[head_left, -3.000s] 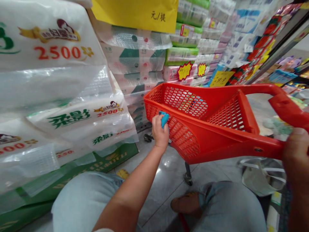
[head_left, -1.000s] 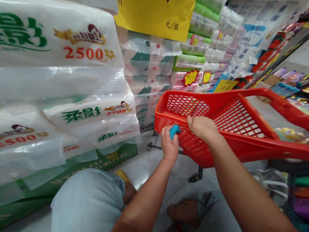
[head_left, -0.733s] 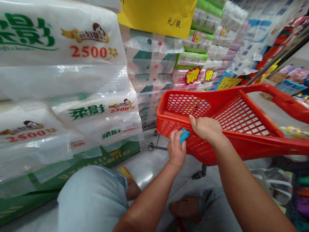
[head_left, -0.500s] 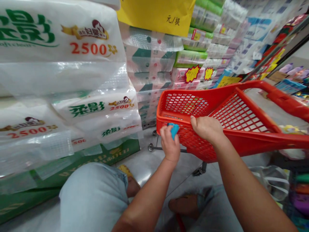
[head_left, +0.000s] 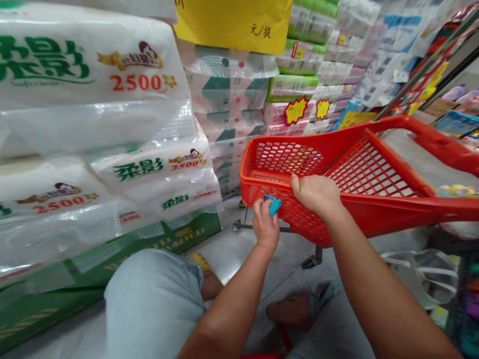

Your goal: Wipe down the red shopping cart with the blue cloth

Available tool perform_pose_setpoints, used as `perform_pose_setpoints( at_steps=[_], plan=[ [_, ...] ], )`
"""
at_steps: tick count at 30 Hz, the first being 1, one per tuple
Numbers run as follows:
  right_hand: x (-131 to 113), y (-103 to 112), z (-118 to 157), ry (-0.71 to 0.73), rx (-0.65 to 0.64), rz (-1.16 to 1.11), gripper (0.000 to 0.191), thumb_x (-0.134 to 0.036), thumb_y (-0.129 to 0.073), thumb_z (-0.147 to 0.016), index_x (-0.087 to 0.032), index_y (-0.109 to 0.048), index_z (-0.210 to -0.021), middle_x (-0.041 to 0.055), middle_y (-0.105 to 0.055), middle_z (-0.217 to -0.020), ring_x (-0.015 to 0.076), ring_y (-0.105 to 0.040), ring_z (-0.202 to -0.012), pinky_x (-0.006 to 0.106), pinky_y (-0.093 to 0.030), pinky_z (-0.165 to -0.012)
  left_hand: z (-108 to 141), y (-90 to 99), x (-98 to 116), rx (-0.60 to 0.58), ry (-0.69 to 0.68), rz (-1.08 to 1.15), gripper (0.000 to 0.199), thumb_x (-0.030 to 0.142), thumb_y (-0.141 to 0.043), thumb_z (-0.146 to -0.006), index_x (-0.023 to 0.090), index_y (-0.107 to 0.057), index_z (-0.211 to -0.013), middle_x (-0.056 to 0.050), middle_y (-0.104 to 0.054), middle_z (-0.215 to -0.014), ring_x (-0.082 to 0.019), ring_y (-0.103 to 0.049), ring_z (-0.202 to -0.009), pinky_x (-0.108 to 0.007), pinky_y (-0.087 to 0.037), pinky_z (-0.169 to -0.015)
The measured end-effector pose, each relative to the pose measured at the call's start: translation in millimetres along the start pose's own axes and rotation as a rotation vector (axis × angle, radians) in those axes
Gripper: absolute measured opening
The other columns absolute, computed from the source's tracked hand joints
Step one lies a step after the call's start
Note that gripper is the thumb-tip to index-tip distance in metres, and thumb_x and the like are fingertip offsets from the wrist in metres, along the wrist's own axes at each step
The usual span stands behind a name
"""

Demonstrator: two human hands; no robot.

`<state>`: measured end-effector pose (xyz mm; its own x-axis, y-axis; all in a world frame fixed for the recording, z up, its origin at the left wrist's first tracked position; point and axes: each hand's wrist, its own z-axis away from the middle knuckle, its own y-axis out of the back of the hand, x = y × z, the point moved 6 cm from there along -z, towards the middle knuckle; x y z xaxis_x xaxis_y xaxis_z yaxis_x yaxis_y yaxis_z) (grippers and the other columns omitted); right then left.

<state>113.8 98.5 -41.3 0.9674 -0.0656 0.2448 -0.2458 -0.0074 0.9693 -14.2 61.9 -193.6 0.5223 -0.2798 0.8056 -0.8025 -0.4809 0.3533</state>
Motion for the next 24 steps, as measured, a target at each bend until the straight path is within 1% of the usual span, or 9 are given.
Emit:
perform_pose_setpoints(
  at_steps=[4,6,8,11,13,15,19,21,24],
  plan=[
    [2,-1,-2,-0.019,-0.003,-0.014,0.065,-0.040,-0.021,-0.102,-0.008,-0.077,-0.095,0.0221,-0.075,-0.092,0.0324,-0.073,-0.093,0.040,-0.055,-0.081,1,7.8,-29,0.084,0.108,-0.023,0.037,0.011,-0.049,-0.083,0.021,-0.052,-0.119,-0.012,-0.052,-0.120,-0.026,-0.057,-0.117,-0.042,-0.048,-0.101],
    [2,-1,-2,-0.005,0.006,-0.007,0.065,-0.039,-0.021,-0.102,-0.007,-0.076,-0.096,0.0223,-0.075,-0.092,0.0330,-0.073,-0.093,0.040,-0.055,-0.080,2,9.6,-37,0.115,0.142,-0.021,0.038,0.012,-0.045,-0.086,0.018,-0.049,-0.123,-0.015,-0.051,-0.121,-0.027,-0.055,-0.119,-0.046,-0.046,-0.102],
    [1,-1,-1,0.015,0.018,0.016,0.064,-0.037,-0.021,-0.102,-0.006,-0.076,-0.097,0.0226,-0.074,-0.092,0.0335,-0.073,-0.093,0.040,-0.055,-0.079,7,2.2,-30,0.070,0.109,0.002,0.039,0.012,-0.048,-0.085,0.019,-0.050,-0.123,-0.014,-0.053,-0.120,-0.027,-0.056,-0.118,-0.044,-0.047,-0.103],
    [1,-1,1,0.028,0.015,0.043,0.063,-0.036,-0.020,-0.102,-0.007,-0.076,-0.096,0.0212,-0.075,-0.090,0.0339,-0.073,-0.091,0.041,-0.054,-0.077,21,-13.6,-7,-0.031,0.020,0.051,0.039,0.011,-0.055,-0.080,0.023,-0.055,-0.118,-0.008,-0.058,-0.116,-0.022,-0.060,-0.112,-0.036,-0.050,-0.099],
    [4,-1,4,0.027,0.008,0.046,0.064,-0.037,-0.020,-0.102,-0.007,-0.076,-0.094,0.0212,-0.074,-0.089,0.0334,-0.073,-0.091,0.040,-0.054,-0.077,25,-13.8,2,-0.027,0.010,0.071,0.038,0.011,-0.054,-0.081,0.023,-0.055,-0.117,-0.008,-0.058,-0.116,-0.021,-0.059,-0.111,-0.035,-0.050,-0.098],
    [7,-2,7,0.033,0.002,0.050,0.065,-0.038,-0.020,-0.102,-0.007,-0.076,-0.095,0.0222,-0.074,-0.091,0.0324,-0.073,-0.092,0.038,-0.054,-0.077,22,-2.5,2,0.028,0.038,0.079,0.035,0.011,-0.050,-0.084,0.022,-0.053,-0.117,-0.009,-0.057,-0.116,-0.021,-0.058,-0.113,-0.037,-0.048,-0.102],
    [17,-5,12,0.028,-0.035,0.060,0.068,-0.043,-0.019,-0.102,-0.008,-0.076,-0.095,0.0215,-0.075,-0.093,0.0320,-0.072,-0.094,0.037,-0.053,-0.078,8,31.2,-7,0.131,0.083,0.078,0.033,0.013,-0.046,-0.088,0.023,-0.048,-0.119,-0.009,-0.053,-0.117,-0.021,-0.054,-0.115,-0.039,-0.044,-0.106],
    [22,-8,14,0.034,-0.055,0.072,0.068,-0.043,-0.018,-0.102,-0.010,-0.077,-0.095,0.0207,-0.075,-0.093,0.0328,-0.072,-0.094,0.038,-0.053,-0.078,8,39.4,-4,0.120,0.054,0.077,0.033,0.013,-0.047,-0.087,0.023,-0.049,-0.119,-0.009,-0.052,-0.118,-0.021,-0.054,-0.115,-0.039,-0.044,-0.105],
    [31,-12,17,0.031,-0.071,0.090,0.067,-0.042,-0.019,-0.102,-0.010,-0.077,-0.093,0.0202,-0.075,-0.093,0.0328,-0.072,-0.096,0.038,-0.052,-0.078,18,37.7,8,0.015,-0.045,0.095,0.034,0.012,-0.052,-0.083,0.024,-0.054,-0.114,-0.006,-0.056,-0.114,-0.020,-0.057,-0.110,-0.035,-0.049,-0.099]
  ],
)
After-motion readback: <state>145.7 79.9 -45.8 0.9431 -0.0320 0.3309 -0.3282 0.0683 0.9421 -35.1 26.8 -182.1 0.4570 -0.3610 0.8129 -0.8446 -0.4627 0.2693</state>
